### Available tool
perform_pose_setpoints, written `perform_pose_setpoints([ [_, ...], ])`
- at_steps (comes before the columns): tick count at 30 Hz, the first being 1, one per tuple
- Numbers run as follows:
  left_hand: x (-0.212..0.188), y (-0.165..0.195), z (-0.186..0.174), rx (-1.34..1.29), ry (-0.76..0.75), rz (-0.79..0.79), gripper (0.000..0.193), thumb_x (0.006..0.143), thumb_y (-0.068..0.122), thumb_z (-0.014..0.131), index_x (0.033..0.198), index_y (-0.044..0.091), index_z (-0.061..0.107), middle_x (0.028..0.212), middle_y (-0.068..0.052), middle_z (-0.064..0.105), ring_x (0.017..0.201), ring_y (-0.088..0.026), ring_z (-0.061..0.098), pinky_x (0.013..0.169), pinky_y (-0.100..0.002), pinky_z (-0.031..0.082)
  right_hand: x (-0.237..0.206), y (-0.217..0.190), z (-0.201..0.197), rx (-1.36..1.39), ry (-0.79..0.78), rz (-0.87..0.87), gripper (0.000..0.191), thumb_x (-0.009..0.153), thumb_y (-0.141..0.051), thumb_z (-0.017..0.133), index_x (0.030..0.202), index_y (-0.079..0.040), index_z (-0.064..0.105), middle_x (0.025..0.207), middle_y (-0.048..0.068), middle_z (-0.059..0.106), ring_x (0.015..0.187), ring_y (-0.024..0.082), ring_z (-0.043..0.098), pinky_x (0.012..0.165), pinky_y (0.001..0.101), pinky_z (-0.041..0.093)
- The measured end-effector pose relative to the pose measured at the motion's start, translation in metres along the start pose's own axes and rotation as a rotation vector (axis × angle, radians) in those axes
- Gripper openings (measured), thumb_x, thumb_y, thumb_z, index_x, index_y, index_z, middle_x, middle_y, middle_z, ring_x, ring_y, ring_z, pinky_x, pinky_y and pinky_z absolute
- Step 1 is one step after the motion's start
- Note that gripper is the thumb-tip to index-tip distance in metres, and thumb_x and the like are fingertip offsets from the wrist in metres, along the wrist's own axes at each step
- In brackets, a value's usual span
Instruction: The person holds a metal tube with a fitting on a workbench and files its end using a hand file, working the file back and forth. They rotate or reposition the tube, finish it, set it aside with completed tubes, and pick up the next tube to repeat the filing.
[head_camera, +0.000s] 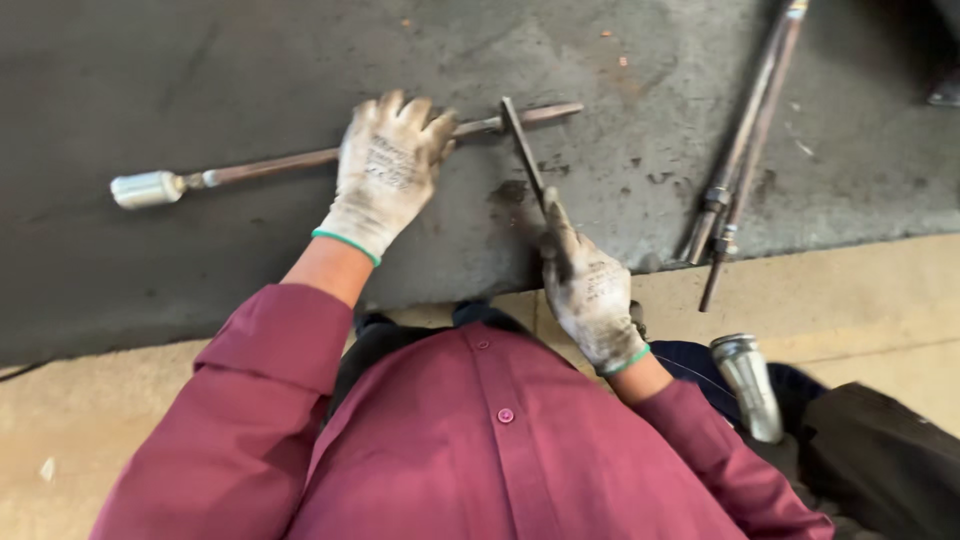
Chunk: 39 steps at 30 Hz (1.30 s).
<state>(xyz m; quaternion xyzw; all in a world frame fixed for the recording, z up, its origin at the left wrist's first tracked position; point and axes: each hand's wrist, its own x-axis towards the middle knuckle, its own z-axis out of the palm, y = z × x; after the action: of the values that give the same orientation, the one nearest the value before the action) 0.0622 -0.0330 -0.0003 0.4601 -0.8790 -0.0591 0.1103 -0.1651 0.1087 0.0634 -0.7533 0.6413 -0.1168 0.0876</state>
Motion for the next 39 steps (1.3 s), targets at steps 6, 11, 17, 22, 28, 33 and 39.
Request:
perform_pose_setpoints([
  [6,0.001,-0.003,0.001,0.088,0.06,0.016,0.041,0.095,0.031,0.069,0.134,0.018,0.068,0.116,-0.004,0.064,0.113,-0.026,0.058,0.093,-0.044,0.046,0.044,-0.001,0.008,-0.117,-0.071,0.06,0.074,0.095,-0.014,0.063,0.162,-0.018,0.032,0.091,0.018,0.072,0.075,0.039,0.07,0.065,0.052,0.055],
  [11,0.002,-0.003,-0.002,0.08,0.039,0.026,0.039,0.094,0.031,0.068,0.131,0.024,0.069,0.114,-0.003,0.064,0.112,-0.026,0.057,0.092,-0.044,0.046,0.008,0.006,-0.014,-0.072,-0.143,0.069,0.073,0.096,-0.017,0.064,0.162,-0.019,0.032,0.093,0.018,0.072,0.075,0.04,0.069,0.066,0.0508,0.055],
  [17,0.001,-0.004,-0.001,0.08,0.049,0.039,0.038,0.093,0.033,0.069,0.131,0.026,0.07,0.114,-0.002,0.063,0.11,-0.025,0.056,0.089,-0.042,0.045,-0.029,0.008,-0.036,0.174,0.025,0.144,0.059,0.099,-0.013,0.063,0.156,-0.017,0.046,0.106,0.021,0.072,0.084,0.037,0.073,0.072,0.0432,0.059],
  [22,0.001,-0.004,-0.002,0.114,0.024,0.03,0.042,0.089,0.031,0.069,0.131,0.025,0.07,0.113,-0.002,0.063,0.109,-0.024,0.056,0.088,-0.041,0.045,0.011,-0.006,-0.02,0.012,0.03,0.135,0.061,0.101,-0.014,0.062,0.159,-0.018,0.043,0.1,0.017,0.075,0.074,0.037,0.071,0.065,0.0458,0.056],
  [28,0.003,-0.005,-0.001,0.078,0.06,0.035,0.038,0.092,0.032,0.069,0.129,0.024,0.071,0.114,-0.002,0.063,0.11,-0.025,0.057,0.089,-0.041,0.045,0.022,-0.009,-0.019,-0.053,0.035,0.045,0.067,0.103,-0.015,0.063,0.163,-0.019,0.034,0.105,0.016,0.073,0.077,0.037,0.07,0.065,0.046,0.056],
  [33,0.002,-0.004,0.0,0.112,0.055,0.034,0.032,0.097,0.031,0.069,0.127,0.024,0.071,0.111,-0.003,0.063,0.111,-0.027,0.057,0.089,-0.042,0.045,0.022,-0.008,-0.02,0.053,0.166,-0.053,0.07,0.103,-0.011,0.062,0.166,-0.02,0.031,0.114,0.017,0.073,0.089,0.037,0.071,0.074,0.0438,0.058],
  [39,0.001,-0.003,-0.002,0.055,0.055,0.027,0.025,0.097,0.029,0.069,0.121,0.025,0.072,0.112,-0.002,0.064,0.111,-0.025,0.057,0.09,-0.042,0.046,0.025,-0.001,-0.012,0.012,0.186,-0.084,0.071,0.101,-0.01,0.062,0.165,-0.02,0.031,0.119,0.018,0.073,0.092,0.037,0.073,0.074,0.0427,0.059],
])
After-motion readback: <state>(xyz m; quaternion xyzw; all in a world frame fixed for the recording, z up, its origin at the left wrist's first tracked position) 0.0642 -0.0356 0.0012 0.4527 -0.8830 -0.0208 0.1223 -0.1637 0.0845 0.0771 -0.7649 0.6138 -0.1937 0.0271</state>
